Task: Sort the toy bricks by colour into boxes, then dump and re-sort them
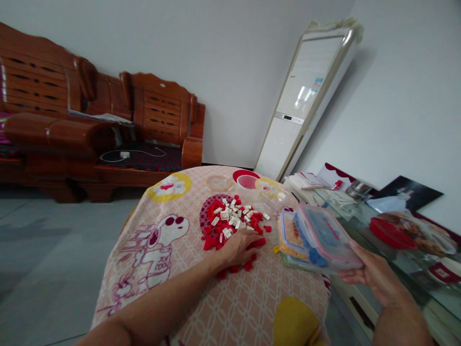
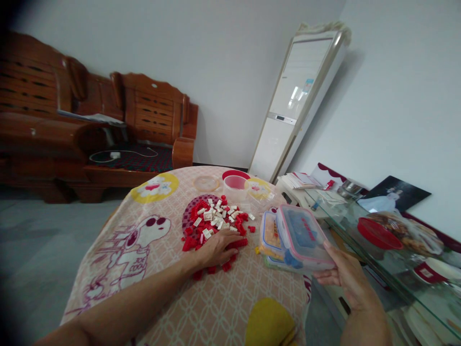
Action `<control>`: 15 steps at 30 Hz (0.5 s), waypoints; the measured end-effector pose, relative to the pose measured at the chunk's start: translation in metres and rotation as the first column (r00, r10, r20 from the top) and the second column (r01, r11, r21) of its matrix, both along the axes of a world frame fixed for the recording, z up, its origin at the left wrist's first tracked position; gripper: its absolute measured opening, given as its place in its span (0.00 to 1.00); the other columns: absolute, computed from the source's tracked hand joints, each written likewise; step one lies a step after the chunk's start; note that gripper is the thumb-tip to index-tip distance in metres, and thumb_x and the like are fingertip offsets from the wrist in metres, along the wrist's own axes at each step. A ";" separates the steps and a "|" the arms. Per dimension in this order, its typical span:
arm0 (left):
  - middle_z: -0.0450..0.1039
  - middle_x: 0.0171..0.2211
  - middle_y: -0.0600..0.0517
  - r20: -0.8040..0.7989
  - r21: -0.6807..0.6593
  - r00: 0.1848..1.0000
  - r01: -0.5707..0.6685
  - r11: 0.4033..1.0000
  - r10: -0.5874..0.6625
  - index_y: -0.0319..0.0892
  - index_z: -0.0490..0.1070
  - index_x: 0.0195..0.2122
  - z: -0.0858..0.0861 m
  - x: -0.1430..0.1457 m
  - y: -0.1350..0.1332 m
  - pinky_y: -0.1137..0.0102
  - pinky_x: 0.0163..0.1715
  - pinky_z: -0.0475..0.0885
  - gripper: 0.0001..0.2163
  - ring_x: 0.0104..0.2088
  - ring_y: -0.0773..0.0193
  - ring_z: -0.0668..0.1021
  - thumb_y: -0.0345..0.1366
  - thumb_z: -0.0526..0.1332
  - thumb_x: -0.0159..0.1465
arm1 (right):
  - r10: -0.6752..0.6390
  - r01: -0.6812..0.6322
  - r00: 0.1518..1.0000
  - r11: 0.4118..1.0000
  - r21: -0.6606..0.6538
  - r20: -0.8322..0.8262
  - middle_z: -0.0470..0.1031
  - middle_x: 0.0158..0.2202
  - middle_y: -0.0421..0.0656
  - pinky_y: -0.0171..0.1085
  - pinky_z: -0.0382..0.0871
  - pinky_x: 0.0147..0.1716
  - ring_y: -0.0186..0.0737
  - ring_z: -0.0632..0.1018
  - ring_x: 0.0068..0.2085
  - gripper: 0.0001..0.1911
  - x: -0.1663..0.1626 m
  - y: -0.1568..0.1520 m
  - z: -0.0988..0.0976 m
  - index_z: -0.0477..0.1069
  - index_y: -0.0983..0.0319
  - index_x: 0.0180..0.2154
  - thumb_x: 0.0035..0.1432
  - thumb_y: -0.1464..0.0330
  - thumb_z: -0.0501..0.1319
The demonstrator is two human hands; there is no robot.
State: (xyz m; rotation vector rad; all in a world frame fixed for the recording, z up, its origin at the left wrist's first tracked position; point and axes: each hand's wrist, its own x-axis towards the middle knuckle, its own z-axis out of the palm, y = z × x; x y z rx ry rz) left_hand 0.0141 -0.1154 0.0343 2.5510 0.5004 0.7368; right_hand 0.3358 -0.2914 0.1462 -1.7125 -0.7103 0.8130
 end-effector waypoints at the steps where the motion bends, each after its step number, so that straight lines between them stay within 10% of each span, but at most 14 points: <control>1: 0.73 0.55 0.46 0.026 -0.017 1.000 -0.007 1.000 0.008 0.43 0.71 0.54 0.000 0.000 0.000 0.62 0.57 0.67 0.18 0.55 0.56 0.73 0.34 0.60 0.62 | -0.018 0.018 1.000 1.000 -0.004 -0.009 0.78 0.27 0.61 0.48 0.73 0.22 0.55 0.80 0.22 0.21 -0.001 0.000 0.002 0.80 0.64 0.30 0.53 0.51 0.65; 8: 0.77 0.49 0.46 0.305 -0.183 0.927 -0.170 0.968 0.220 0.42 0.74 0.51 0.009 -0.012 0.013 0.64 0.50 0.71 0.15 0.48 0.59 0.77 0.37 0.56 0.66 | 0.084 -0.088 0.996 0.987 0.138 0.036 0.81 0.34 0.57 0.49 0.77 0.24 0.55 0.82 0.30 0.24 -0.036 0.013 0.014 0.78 0.64 0.40 0.53 0.51 0.64; 15: 0.74 0.26 0.52 0.485 -0.567 0.723 -0.167 0.806 0.491 0.36 0.76 0.40 0.020 -0.040 0.037 0.74 0.24 0.69 0.18 0.23 0.67 0.74 0.47 0.58 0.64 | 0.326 -0.281 0.933 0.925 0.257 -0.155 0.82 0.37 0.50 0.41 0.77 0.24 0.47 0.82 0.32 0.26 -0.139 0.052 -0.009 0.77 0.63 0.45 0.55 0.50 0.63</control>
